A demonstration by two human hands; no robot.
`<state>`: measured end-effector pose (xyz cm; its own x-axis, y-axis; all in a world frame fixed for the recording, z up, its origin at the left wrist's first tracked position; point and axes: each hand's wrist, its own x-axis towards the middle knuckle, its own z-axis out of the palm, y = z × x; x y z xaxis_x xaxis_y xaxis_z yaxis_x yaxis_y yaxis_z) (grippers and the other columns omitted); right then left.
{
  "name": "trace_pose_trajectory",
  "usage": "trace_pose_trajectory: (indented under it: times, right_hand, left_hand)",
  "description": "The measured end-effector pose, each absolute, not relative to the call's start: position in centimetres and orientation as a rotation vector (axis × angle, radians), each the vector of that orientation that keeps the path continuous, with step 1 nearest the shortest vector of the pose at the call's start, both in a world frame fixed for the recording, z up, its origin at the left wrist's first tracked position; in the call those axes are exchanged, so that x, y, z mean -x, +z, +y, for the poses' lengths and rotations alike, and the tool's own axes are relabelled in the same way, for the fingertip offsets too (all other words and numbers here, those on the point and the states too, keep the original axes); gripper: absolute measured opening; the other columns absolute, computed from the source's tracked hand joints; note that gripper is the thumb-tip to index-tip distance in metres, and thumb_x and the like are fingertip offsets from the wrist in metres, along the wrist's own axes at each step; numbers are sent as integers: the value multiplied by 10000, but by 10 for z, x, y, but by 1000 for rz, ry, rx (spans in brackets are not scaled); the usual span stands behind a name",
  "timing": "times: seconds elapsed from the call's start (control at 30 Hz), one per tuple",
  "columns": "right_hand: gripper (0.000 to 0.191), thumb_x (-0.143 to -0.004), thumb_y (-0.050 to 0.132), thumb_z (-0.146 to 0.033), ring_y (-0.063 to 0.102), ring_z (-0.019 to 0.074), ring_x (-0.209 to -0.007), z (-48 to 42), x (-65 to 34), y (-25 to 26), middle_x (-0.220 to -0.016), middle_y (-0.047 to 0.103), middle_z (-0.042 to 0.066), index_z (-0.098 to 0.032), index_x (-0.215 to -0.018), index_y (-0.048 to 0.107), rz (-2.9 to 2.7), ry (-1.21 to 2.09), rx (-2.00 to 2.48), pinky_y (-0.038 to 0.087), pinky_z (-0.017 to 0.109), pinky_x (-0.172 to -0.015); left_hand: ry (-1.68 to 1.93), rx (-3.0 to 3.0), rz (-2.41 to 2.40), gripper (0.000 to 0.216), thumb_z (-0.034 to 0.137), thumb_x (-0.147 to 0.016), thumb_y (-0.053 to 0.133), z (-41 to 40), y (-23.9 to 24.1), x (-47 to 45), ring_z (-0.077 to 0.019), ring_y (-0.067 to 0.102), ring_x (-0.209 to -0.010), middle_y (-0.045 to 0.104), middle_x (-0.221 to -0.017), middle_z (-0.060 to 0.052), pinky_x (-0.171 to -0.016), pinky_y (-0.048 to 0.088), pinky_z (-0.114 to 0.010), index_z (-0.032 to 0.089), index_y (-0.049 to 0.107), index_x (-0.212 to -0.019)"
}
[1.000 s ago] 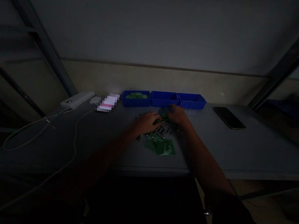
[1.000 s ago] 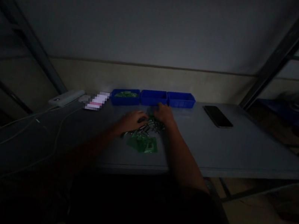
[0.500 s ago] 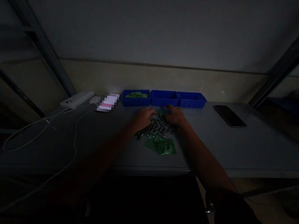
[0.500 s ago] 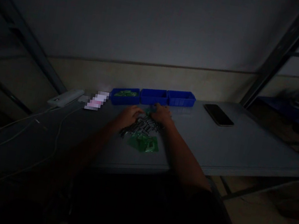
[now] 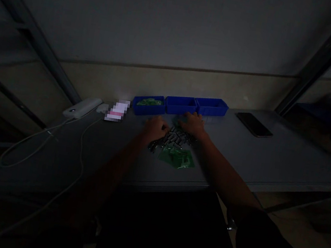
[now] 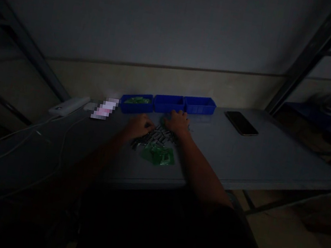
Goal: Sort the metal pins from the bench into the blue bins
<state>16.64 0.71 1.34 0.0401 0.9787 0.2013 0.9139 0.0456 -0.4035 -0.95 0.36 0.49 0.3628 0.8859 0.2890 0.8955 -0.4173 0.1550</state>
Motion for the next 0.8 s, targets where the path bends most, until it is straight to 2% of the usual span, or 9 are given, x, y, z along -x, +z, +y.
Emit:
trace_pose_trajectory:
  times: [0.1,0.23,0.37,0.47,0.53,0.63,0.8]
  right_hand:
    - [480,-797,544,-486,413,372,-1151,5,-161,14,-1194,524,178,-192,-1174,583,-1925,173,1846,376,539,-886]
    - [458,-815,534,-467,432,354,-1137,5,-153,13,-1188,534,169,-205,-1187,587,-2019,161,1737,386,501,-885]
    - [365,-841,530,-383,490,261,-1104,8,-148,11,-1125,601,122,-190,-1142,607,-2173,180,1543,343,429,-966]
    - [298,-831,552,-302,543,216,-1025,8,-146,10,-1059,641,101,-166,-1086,623,-2246,217,1391,348,376,-968]
    - [271,-815,565,-252,571,197,-955,7,-145,12,-1020,654,95,-154,-1061,624,-2255,284,1300,398,328,-897]
    - [275,-789,563,-174,596,167,-825,5,-145,16,-936,665,76,-138,-1058,608,-2216,382,1199,435,264,-754]
    - [210,-780,541,-133,585,152,-765,3,-144,21,-854,657,47,-143,-973,622,-2089,331,1187,422,250,-715]
  left_hand:
    - [-531,2525,-1688,221,363,-759,576,4,5,10,-279,562,-938,641,-927,-100,-782,453,-384,207,733,-767]
    - [-487,2568,-1702,210,378,-737,604,0,9,10,-315,543,-991,642,-987,-101,-814,441,-441,231,739,-799]
    - [-441,2579,-1788,170,308,-738,595,-5,12,7,-359,507,-1056,629,-1043,-113,-854,418,-510,208,727,-778]
    - [-523,2557,-1795,167,239,-762,552,-3,12,7,-342,472,-1113,612,-1096,-108,-910,392,-510,189,701,-819]
    - [-667,2580,-1826,183,214,-785,521,2,11,10,-300,490,-1104,622,-1088,-102,-935,392,-466,179,680,-870]
    - [-1004,2739,-1903,201,237,-823,484,13,10,16,-228,581,-966,664,-991,-86,-870,447,-368,160,646,-913]
    - [-1598,2828,-1887,219,327,-830,495,23,7,20,-180,637,-814,675,-878,-66,-744,484,-294,146,608,-878]
